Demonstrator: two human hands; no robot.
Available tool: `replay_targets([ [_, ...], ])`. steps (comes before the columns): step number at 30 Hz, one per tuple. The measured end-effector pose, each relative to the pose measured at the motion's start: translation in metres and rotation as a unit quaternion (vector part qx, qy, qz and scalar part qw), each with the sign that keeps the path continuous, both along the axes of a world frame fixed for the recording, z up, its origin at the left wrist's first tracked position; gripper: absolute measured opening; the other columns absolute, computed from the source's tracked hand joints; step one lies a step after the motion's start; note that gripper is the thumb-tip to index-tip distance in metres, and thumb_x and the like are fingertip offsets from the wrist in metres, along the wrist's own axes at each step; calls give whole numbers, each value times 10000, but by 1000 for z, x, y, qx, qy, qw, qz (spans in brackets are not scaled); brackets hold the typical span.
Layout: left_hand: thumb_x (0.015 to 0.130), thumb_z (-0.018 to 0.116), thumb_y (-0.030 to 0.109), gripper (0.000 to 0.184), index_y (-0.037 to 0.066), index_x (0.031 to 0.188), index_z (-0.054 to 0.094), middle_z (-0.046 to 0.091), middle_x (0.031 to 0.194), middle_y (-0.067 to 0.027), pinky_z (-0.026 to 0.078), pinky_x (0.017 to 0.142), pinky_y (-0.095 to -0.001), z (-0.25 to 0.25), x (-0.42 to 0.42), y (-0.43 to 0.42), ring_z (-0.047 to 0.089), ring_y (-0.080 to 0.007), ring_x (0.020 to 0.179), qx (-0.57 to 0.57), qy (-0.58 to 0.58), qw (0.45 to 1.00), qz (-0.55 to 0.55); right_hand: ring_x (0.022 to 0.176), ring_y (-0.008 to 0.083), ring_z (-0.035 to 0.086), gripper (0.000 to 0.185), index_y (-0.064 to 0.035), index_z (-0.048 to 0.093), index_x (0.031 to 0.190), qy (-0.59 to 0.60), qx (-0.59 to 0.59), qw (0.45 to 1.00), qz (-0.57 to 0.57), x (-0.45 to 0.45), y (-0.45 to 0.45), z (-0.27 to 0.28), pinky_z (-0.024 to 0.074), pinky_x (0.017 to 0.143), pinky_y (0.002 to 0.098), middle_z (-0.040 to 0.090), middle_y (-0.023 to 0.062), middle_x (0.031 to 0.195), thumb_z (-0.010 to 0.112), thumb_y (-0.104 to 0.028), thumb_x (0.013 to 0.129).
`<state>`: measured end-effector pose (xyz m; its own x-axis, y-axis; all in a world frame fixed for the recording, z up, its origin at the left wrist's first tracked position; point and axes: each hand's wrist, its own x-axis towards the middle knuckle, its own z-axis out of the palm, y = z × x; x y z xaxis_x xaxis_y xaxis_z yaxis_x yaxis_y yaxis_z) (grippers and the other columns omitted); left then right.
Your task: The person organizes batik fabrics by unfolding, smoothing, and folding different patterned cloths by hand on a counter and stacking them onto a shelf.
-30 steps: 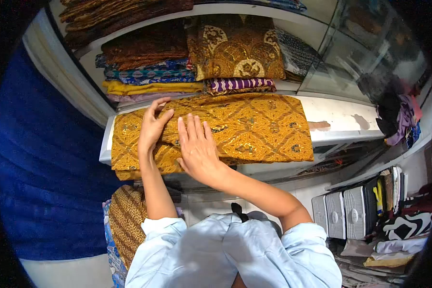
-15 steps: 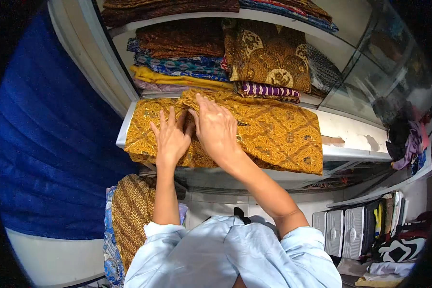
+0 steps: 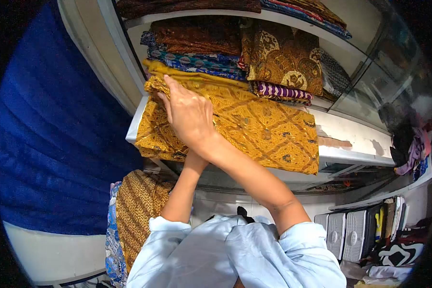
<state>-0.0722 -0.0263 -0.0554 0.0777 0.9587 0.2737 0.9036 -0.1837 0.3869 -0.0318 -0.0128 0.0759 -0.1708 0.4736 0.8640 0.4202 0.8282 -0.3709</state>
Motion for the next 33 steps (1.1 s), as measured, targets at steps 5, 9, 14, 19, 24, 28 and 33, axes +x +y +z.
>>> replay_targets([
  [5,848,490,350,594,57,1330,302,319,1377,-176,173,1033,-485,-3,-3,-1,267,-346,1261,-7,-2,1000,-9,748,323,636,350,-4,512,1131,-71,-48,994,69,-21,11,-15,515,633,384,641,176,904,563,-189,838],
  [9,860,482,343,560,51,1312,329,337,1365,-178,197,1039,-443,-6,-3,-2,304,-319,1248,-13,-1,1000,-19,1190,345,428,611,-22,398,1286,-330,-172,925,82,-19,0,-36,298,985,531,455,264,1239,477,-455,862],
  [14,874,471,334,519,44,1291,363,360,1350,-180,226,1047,-390,2,-1,-3,349,-286,1232,-42,11,998,-47,1302,333,266,696,-65,364,1334,-346,-261,896,97,1,3,-10,165,1047,541,344,197,1366,324,-581,869],
  [19,797,582,351,389,2,964,622,622,882,-216,476,722,-389,101,-10,-58,604,-355,819,-171,43,983,-50,1301,318,274,655,-51,382,1321,-302,-413,853,105,41,30,-8,196,1062,461,337,190,1372,305,-539,890],
  [24,837,543,225,224,28,857,647,629,736,-164,456,600,-382,129,-38,-56,607,-296,660,133,-51,973,184,1315,327,235,577,-21,318,1343,-257,-387,883,70,49,29,-36,167,1071,465,297,190,1392,308,-412,920],
  [28,870,459,289,389,112,1209,524,457,1279,-171,205,1031,-496,70,-45,-4,344,-342,1240,136,181,958,176,1327,346,193,562,-86,260,1382,-368,-243,894,-81,29,11,-70,111,1075,491,236,179,1425,292,-396,914],
  [33,876,421,323,450,122,1275,474,396,1337,-178,83,1076,-497,53,-55,2,258,-356,1295,138,158,965,155,1353,277,144,696,-150,232,1402,-387,-275,866,-156,82,9,-67,74,1072,511,174,128,1460,291,-590,866],
])
